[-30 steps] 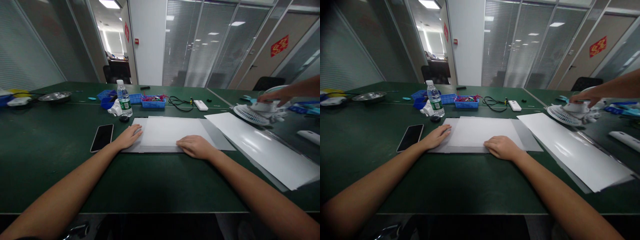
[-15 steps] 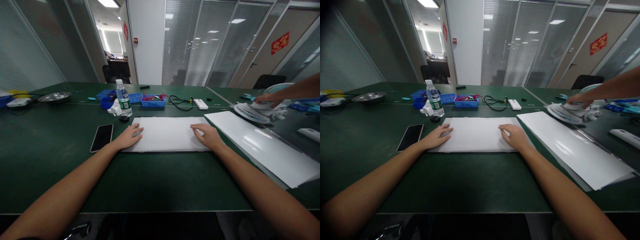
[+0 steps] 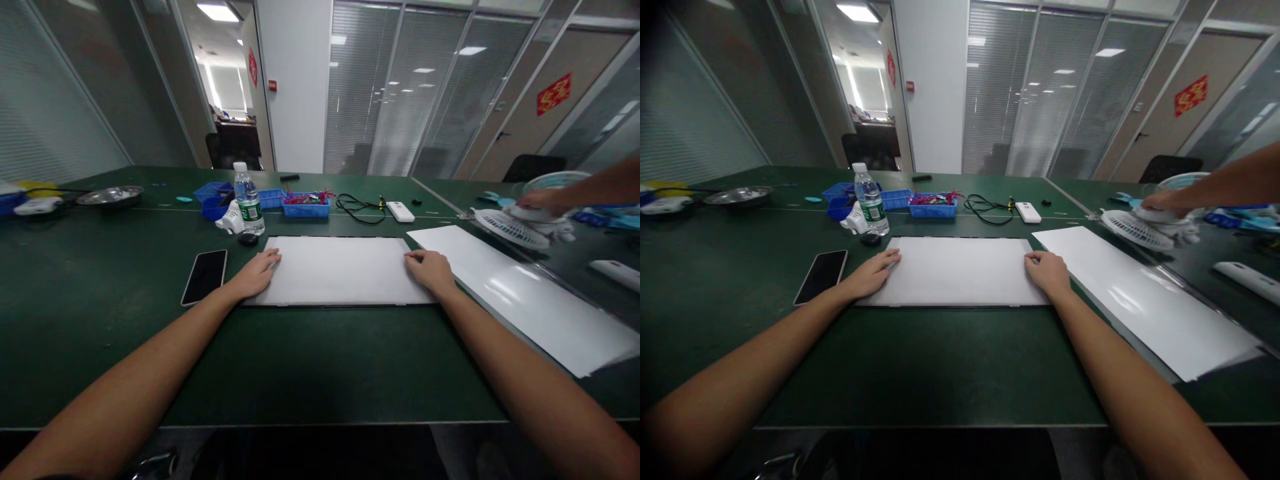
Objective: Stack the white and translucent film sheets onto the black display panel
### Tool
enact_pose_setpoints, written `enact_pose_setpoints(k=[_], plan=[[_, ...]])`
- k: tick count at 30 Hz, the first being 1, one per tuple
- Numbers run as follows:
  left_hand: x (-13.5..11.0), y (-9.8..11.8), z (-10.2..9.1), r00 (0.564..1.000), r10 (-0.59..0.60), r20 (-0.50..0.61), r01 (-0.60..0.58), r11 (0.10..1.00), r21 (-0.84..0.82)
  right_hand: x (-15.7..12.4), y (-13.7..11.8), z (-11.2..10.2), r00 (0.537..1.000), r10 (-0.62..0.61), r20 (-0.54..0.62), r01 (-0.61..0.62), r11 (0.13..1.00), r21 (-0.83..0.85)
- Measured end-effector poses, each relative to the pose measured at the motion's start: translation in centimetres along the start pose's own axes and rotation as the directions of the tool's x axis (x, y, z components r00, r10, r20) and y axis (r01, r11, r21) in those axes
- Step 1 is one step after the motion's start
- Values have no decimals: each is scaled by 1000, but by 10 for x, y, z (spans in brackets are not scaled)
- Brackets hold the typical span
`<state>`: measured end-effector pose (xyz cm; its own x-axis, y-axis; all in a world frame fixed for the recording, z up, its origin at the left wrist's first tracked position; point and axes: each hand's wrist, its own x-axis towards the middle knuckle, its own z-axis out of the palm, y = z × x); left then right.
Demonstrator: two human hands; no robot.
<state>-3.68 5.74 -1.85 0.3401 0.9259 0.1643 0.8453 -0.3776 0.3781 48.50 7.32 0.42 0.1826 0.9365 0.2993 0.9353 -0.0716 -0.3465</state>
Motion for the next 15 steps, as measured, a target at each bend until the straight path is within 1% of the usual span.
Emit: enact_pose_setpoints(k=[5, 9, 12, 15], plan=[[-2, 8, -2, 1000, -6, -17, 6, 1000, -27, -7, -10, 2, 998, -60, 21, 61, 998, -26], [-2, 10, -3, 1000, -11, -14, 11, 999, -36, -8, -12, 4, 995, -93, 24, 94, 995, -41], [0, 7, -1, 999, -20, -25, 19, 999, -37, -4, -7, 4, 995, -98, 13, 99, 994, -52], [0, 4, 1, 999, -20, -35, 20, 999, -25, 6, 8, -2, 996, -76, -35, 74, 995, -74]])
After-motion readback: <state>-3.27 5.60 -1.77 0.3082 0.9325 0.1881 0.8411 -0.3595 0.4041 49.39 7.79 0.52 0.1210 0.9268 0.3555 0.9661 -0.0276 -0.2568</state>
